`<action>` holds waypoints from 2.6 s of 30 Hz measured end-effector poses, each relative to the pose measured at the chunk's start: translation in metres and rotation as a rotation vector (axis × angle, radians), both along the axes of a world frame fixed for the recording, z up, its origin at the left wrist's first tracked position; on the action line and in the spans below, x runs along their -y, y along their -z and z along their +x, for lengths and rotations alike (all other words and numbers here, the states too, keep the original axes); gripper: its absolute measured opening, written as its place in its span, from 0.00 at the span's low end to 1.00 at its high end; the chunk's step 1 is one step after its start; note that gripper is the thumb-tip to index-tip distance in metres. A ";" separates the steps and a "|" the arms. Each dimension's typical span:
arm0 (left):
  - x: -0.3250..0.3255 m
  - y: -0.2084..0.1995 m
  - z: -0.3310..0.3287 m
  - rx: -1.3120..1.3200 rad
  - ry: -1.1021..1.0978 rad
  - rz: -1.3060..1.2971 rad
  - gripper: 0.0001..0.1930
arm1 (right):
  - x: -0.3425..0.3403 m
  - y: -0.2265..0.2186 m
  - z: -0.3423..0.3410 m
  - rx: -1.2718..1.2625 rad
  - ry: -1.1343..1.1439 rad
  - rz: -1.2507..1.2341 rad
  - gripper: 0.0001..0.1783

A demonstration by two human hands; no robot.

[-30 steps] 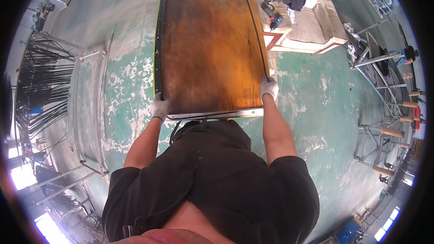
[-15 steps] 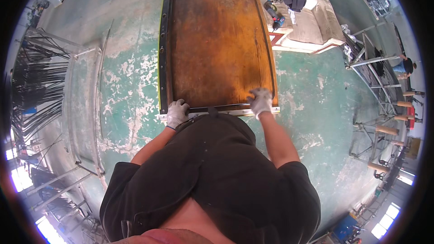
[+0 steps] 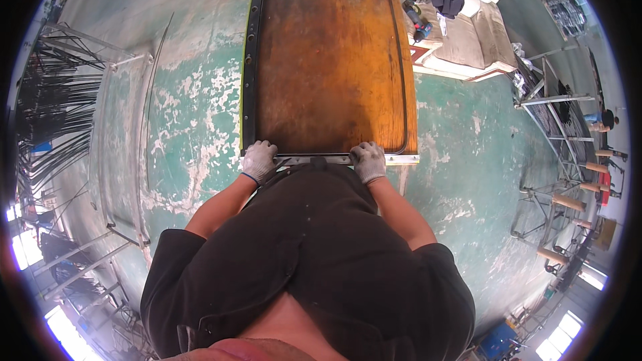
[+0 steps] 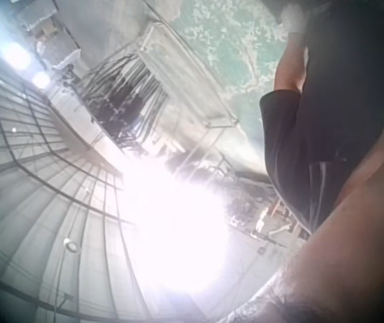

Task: The person picks up bundles of long black metal rods from a rack, feeds them into a bending machine, and retrieves the bent rods. They then place the bent rods onto a wooden workbench and use a tape measure to check dimensions before stacking them.

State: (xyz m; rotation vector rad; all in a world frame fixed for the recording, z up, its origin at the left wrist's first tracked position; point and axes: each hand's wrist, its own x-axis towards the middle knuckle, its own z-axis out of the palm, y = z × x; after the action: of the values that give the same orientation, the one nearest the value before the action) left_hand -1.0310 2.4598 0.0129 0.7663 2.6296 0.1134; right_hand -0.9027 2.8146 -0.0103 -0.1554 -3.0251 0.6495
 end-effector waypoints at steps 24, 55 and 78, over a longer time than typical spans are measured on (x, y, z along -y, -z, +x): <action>-0.010 0.034 -0.019 0.231 -0.193 0.290 0.17 | -0.110 -0.027 -0.032 0.414 0.838 -0.062 0.24; -0.065 -0.425 -0.089 1.176 -0.008 1.886 0.17 | 0.131 -0.006 -0.183 0.529 -0.100 -1.278 0.17; -0.045 -0.423 -0.078 1.107 0.446 1.907 0.12 | 0.128 -0.033 -0.209 0.561 0.362 -1.908 0.14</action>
State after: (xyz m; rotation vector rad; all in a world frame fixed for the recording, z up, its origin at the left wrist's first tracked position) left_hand -1.1086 2.5044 0.4359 1.1156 0.6292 2.1828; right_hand -1.1117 2.6869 0.0227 -0.8917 -1.2876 3.2391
